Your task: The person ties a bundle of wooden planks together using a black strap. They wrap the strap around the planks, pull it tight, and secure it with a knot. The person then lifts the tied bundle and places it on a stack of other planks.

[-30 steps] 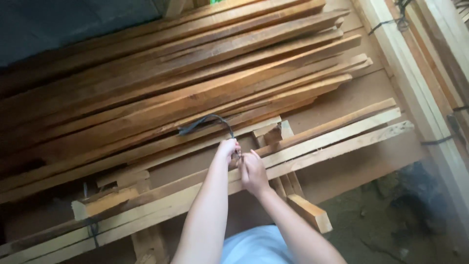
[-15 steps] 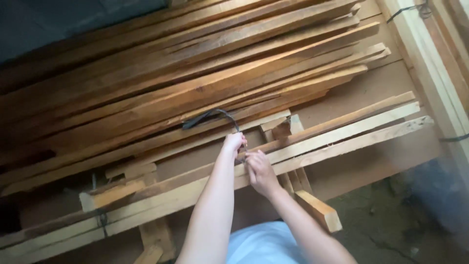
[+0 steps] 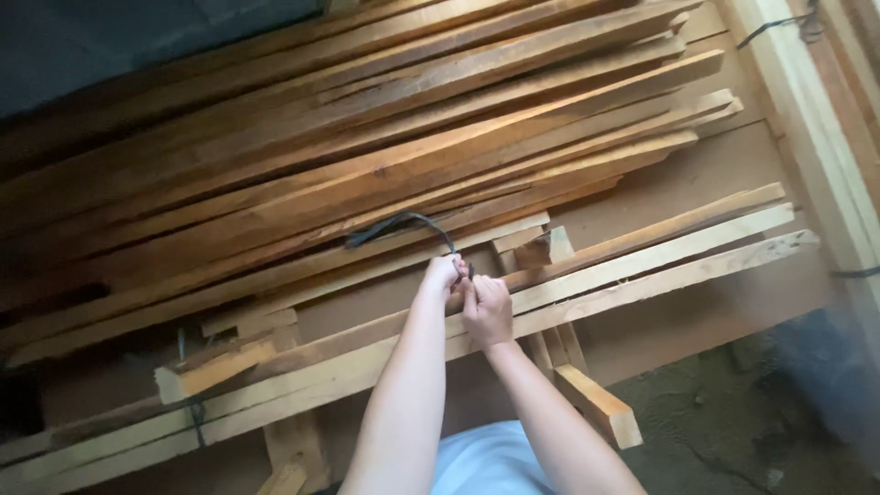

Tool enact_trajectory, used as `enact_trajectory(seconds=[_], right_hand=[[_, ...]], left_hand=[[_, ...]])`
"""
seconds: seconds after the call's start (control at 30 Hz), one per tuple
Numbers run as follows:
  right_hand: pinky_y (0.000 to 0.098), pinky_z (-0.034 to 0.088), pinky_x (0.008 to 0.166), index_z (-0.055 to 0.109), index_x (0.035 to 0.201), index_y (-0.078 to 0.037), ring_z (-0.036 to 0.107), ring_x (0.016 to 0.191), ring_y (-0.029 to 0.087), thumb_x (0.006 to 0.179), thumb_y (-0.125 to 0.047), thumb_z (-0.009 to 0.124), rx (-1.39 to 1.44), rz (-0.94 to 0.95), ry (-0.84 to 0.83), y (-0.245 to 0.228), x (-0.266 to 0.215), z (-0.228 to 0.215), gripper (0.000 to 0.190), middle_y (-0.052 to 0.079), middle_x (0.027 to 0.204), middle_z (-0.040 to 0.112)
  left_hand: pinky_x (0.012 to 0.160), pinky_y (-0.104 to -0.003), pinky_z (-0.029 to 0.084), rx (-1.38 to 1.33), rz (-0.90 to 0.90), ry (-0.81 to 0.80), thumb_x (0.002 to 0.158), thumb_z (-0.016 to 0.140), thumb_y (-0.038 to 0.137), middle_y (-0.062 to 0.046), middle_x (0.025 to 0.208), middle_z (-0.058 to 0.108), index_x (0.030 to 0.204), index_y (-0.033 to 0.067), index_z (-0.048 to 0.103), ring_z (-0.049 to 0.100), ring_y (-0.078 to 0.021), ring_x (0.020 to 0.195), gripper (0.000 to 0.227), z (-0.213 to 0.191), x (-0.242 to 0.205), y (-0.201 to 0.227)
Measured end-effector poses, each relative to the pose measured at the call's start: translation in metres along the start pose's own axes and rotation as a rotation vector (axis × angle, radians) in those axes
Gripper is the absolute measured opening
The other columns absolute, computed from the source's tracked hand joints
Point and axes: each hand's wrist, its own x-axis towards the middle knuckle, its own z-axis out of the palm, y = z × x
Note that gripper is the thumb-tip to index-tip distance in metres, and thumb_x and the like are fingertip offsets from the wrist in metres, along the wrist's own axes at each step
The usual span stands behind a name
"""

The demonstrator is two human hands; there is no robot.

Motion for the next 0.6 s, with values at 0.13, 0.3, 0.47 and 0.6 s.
enact_trajectory(seconds=[0.13, 0.3, 0.47, 0.6], right_hand=[[0.0465, 0.046, 0.060, 0.055, 0.067, -0.012, 0.060, 0.070, 0.040, 0.100, -0.019, 0.062, 0.055, 0.102, -0.066, -0.015, -0.001, -0.004, 0.034, 0.012, 0.060, 0.051], [0.0452, 0.058, 0.077, 0.081, 0.102, -0.017, 0.073, 0.088, 0.040, 0.097, -0.017, 0.068, 0.198, 0.406, -0.030, -0.011, 0.009, 0.002, 0.013, 0.012, 0.087, 0.079], [0.0414, 0.055, 0.079, 0.067, 0.118, -0.020, 0.074, 0.083, 0.032, 0.093, -0.023, 0.074, 0.248, 0.595, -0.112, 0.003, 0.014, 0.012, 0.027, 0.009, 0.074, 0.076], [0.0243, 0.052, 0.065, 0.078, 0.082, -0.023, 0.074, 0.067, 0.012, 0.081, -0.030, 0.089, 0.251, 0.663, -0.149, 0.025, 0.008, 0.027, 0.013, -0.003, 0.060, 0.073]], left_hand=[[0.073, -0.037, 0.053, 0.218, 0.137, -0.036, 0.092, 0.062, 0.039, -0.011, 0.074, 0.075, 0.085, 0.0104, 0.082, 0.075, -0.0253, 0.082, 0.036, -0.024, -0.054, 0.008], [0.106, -0.042, 0.049, 0.561, 0.383, 0.030, 0.103, 0.044, 0.045, -0.007, 0.107, 0.079, 0.089, 0.0235, 0.083, 0.067, -0.0299, 0.121, 0.047, -0.050, -0.077, 0.029], [0.093, -0.042, 0.053, 0.468, 0.505, 0.059, 0.099, 0.057, 0.051, -0.007, 0.093, 0.077, 0.088, 0.0197, 0.082, 0.070, -0.0308, 0.107, 0.042, -0.088, -0.145, 0.051], [0.078, -0.033, 0.055, 0.352, 0.562, 0.108, 0.093, 0.072, 0.048, 0.000, 0.075, 0.075, 0.080, 0.0221, 0.080, 0.074, -0.0186, 0.087, 0.030, -0.098, -0.166, 0.048]])
